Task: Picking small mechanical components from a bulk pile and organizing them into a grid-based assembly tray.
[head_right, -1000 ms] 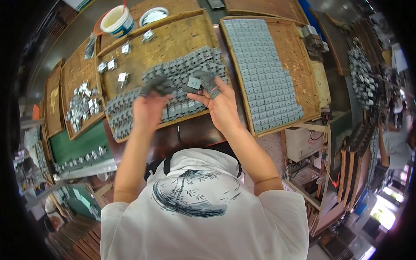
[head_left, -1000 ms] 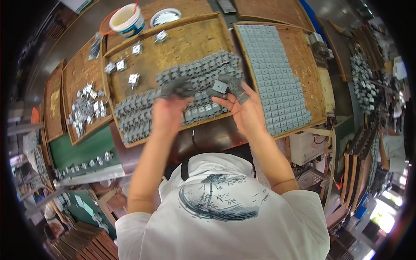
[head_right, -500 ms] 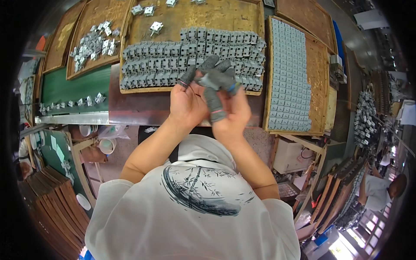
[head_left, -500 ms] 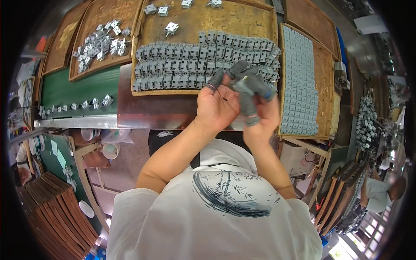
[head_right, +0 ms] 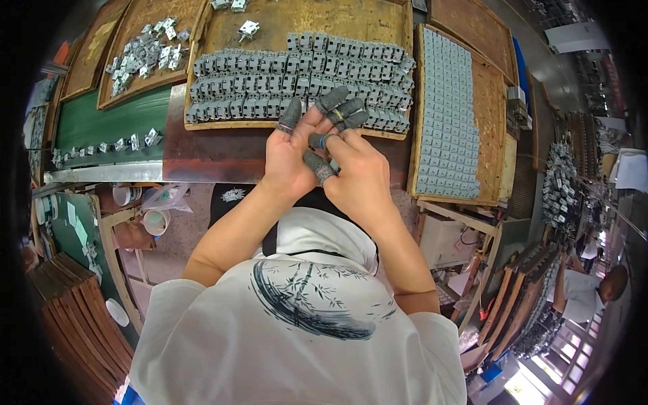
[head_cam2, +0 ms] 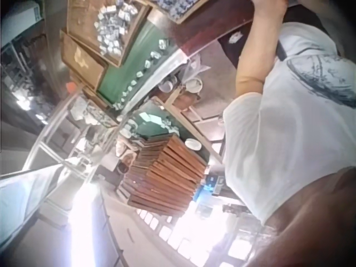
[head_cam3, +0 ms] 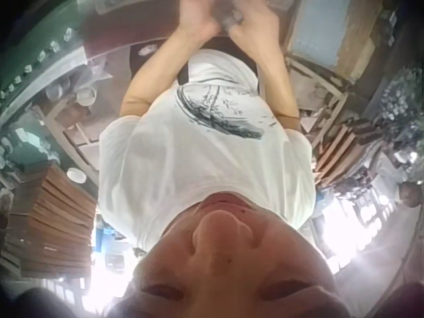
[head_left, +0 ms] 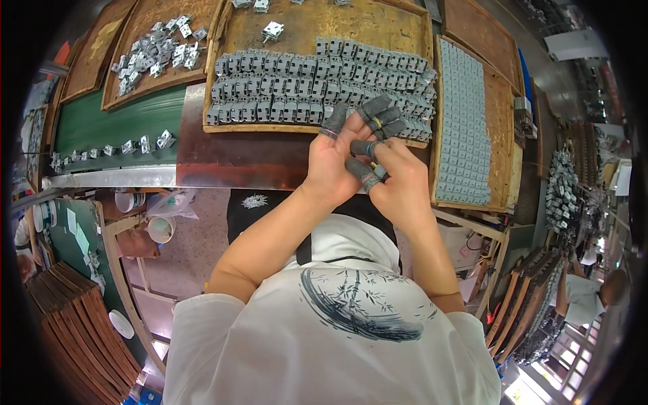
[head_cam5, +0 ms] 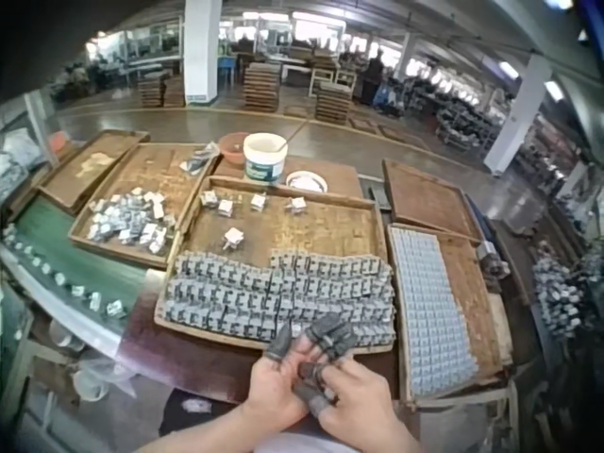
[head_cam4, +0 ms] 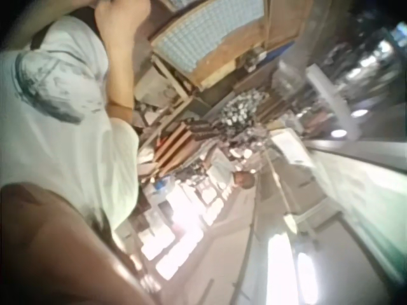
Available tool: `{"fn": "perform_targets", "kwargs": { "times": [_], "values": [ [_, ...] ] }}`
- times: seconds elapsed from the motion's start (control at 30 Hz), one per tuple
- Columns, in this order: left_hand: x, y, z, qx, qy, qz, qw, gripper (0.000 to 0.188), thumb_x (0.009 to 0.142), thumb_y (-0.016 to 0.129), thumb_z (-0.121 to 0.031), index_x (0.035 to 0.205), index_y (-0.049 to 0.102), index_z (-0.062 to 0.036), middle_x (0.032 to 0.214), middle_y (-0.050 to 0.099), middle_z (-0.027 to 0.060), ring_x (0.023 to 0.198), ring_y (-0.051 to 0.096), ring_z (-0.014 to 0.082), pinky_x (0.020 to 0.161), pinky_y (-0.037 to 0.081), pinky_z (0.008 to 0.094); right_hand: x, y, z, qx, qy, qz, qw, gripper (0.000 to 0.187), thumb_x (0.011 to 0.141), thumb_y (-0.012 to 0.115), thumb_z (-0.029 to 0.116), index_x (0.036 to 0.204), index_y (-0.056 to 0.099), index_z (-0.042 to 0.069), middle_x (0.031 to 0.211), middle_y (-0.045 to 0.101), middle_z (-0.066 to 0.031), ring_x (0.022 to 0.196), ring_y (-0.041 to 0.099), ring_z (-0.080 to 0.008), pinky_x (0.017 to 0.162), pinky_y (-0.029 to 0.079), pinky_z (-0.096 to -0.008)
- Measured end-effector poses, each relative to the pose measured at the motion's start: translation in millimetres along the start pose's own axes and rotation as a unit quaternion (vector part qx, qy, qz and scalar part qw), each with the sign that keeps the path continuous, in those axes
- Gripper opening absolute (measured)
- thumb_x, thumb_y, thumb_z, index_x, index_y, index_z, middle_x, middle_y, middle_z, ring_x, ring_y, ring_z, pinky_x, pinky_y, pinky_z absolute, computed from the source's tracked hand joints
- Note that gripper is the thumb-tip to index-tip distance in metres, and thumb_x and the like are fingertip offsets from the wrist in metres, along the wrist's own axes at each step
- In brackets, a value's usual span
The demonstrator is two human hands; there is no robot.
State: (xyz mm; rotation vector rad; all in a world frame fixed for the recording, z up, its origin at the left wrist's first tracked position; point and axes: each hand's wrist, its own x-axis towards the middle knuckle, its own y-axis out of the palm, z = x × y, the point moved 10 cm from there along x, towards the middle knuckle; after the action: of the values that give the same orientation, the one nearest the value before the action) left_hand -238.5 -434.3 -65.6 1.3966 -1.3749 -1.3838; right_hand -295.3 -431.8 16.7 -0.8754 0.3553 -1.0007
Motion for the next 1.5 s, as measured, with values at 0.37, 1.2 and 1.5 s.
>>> {"fn": "perform_targets", "kwargs": {
  "times": [0.37, 1.2, 1.5],
  "values": [
    [-18.9, 6.6, -5.9, 0.011, -0.013, -0.010, 1.000, 0.036, 0.102, 0.051, -0.029, 0.128, 0.054, -0.0035, 0.114, 0.059, 0.0064, 0.102, 0.056, 0.0165, 0.091, 0.047, 0.0328, -2.7, 16.3, -48.7, 0.320, 0.148, -0.025, 0.936, 0.012, 0.080, 0.066, 0.003, 0.092, 0.067, 0.000, 0.069, 0.057, 0.0020, 0.062, 0.056, -0.0116, 0.055, 0.045, -0.0259],
    [-77.8, 57.3, -47.2, 0.735, 0.531, 0.044, 0.420, 0.020, 0.054, 0.065, -0.001, 0.074, 0.060, -0.0015, 0.077, 0.058, 0.0126, 0.067, 0.056, 0.0313, 0.059, 0.047, 0.0386, -37.0, 59.1, -67.8, 0.654, 0.282, -0.121, 0.691, 0.013, 0.093, 0.055, 0.018, 0.093, 0.062, 0.007, 0.074, 0.053, 0.0010, 0.055, 0.047, -0.0078, 0.042, 0.033, -0.0216],
    [-67.0, 47.8, -49.2, 0.727, 0.465, 0.015, 0.505, 0.019, 0.061, 0.069, -0.002, 0.077, 0.060, -0.0015, 0.075, 0.055, 0.0127, 0.067, 0.053, 0.0318, 0.060, 0.044, 0.0394, -39.6, 51.9, -68.5, 0.602, 0.273, -0.107, 0.743, 0.016, 0.095, 0.054, 0.020, 0.094, 0.061, 0.006, 0.071, 0.053, 0.0007, 0.053, 0.046, -0.0078, 0.043, 0.032, -0.0222]
  ]
}}
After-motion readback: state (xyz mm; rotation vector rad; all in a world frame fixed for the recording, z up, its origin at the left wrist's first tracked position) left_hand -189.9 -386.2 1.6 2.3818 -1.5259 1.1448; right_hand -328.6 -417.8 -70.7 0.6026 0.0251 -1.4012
